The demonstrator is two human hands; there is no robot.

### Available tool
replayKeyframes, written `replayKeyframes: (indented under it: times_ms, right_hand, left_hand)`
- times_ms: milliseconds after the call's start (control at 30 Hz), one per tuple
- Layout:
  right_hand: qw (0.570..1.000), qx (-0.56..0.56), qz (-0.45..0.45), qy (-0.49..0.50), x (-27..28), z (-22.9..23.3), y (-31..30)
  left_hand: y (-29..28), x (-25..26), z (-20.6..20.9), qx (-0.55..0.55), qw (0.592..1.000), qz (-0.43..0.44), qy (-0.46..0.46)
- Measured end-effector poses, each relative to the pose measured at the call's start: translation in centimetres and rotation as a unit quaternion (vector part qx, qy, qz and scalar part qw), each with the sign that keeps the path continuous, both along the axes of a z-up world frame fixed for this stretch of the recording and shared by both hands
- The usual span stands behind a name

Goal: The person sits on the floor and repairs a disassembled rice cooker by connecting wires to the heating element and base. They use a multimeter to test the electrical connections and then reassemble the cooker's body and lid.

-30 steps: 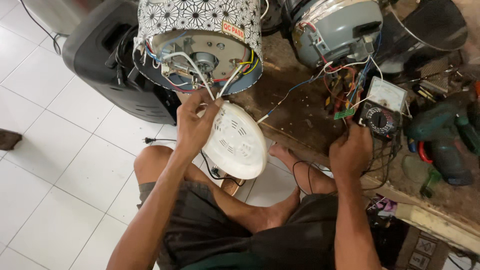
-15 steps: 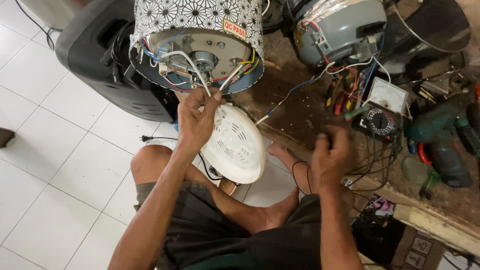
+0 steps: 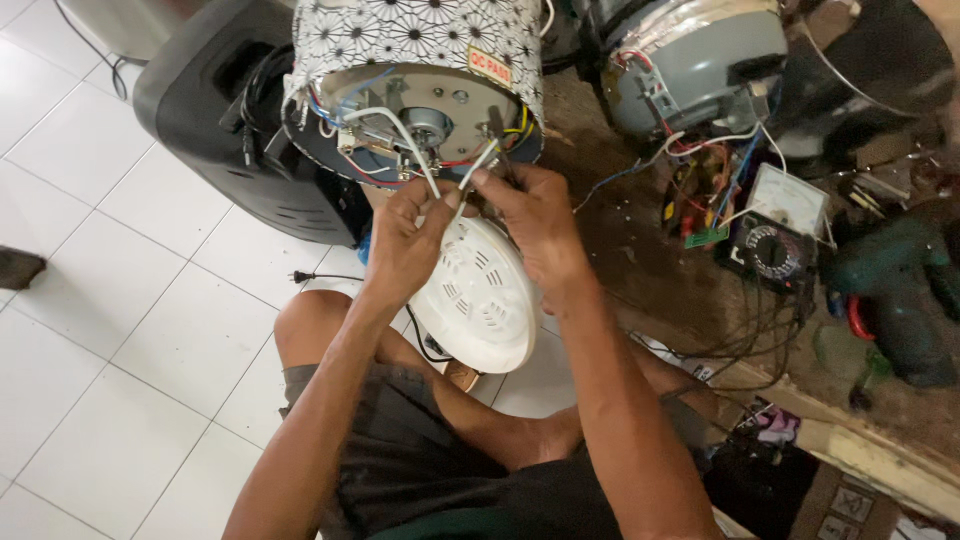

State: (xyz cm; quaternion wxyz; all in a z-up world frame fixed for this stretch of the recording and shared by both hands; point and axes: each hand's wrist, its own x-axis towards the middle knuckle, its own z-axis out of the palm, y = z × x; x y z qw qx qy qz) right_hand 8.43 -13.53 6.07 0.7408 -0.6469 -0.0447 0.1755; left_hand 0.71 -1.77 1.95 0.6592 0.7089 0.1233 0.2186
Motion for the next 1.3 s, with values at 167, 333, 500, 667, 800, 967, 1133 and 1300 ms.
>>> replayKeyframes:
  times_ms: [167, 333, 500, 667, 800, 967, 1133, 1300]
  right_hand:
    - [0.996, 0.014, 0.008, 0.092, -0.8, 2.0, -1.9]
    - [0.994, 0.047, 0.008, 0.096, -0.4, 0.6, -2.8]
    - [0.993, 0.084, -0.001, 0.084, 0.9, -2.4, -2.6]
    - [0.994, 0.09, -0.034, 0.053, 2.3, -4.4, -2.2]
    - [0.995, 0.077, -0.042, 0.052, 2.0, -2.8, -1.4]
    - [0.993, 0.077, -0.069, 0.052, 3.0, -4.4, -0.8]
    - [0.992, 0.081, -0.086, 0.044, 2.7, -3.5, -0.1]
    - [0.99, 0.072, -0.104, 0.058, 3.1, -5.4, -0.7]
  left_hand:
    - [0.6, 0.0, -0.5, 0.015, 1.0, -0.001, -0.023]
    - [0.1, 0.2, -0.5, 0.013, 1.0, -0.02, -0.017]
    - [0.1, 0.3, -1.2, -0.016, 1.0, -0.004, 0.018]
    - [0.4, 1.0, -1.6, -0.029, 0.999, -0.011, 0.026]
    - [0.2, 1.4, 0.6, -0.055, 0.997, -0.044, 0.025]
    - [0.0, 3.1, -2.4, -0.088, 0.995, -0.042, 0.008]
    - [-0.2, 3.5, -1.9, -0.094, 0.994, -0.051, -0.005]
    - [-1.7, 3.9, 0.4, -0.148, 0.988, -0.04, -0.001]
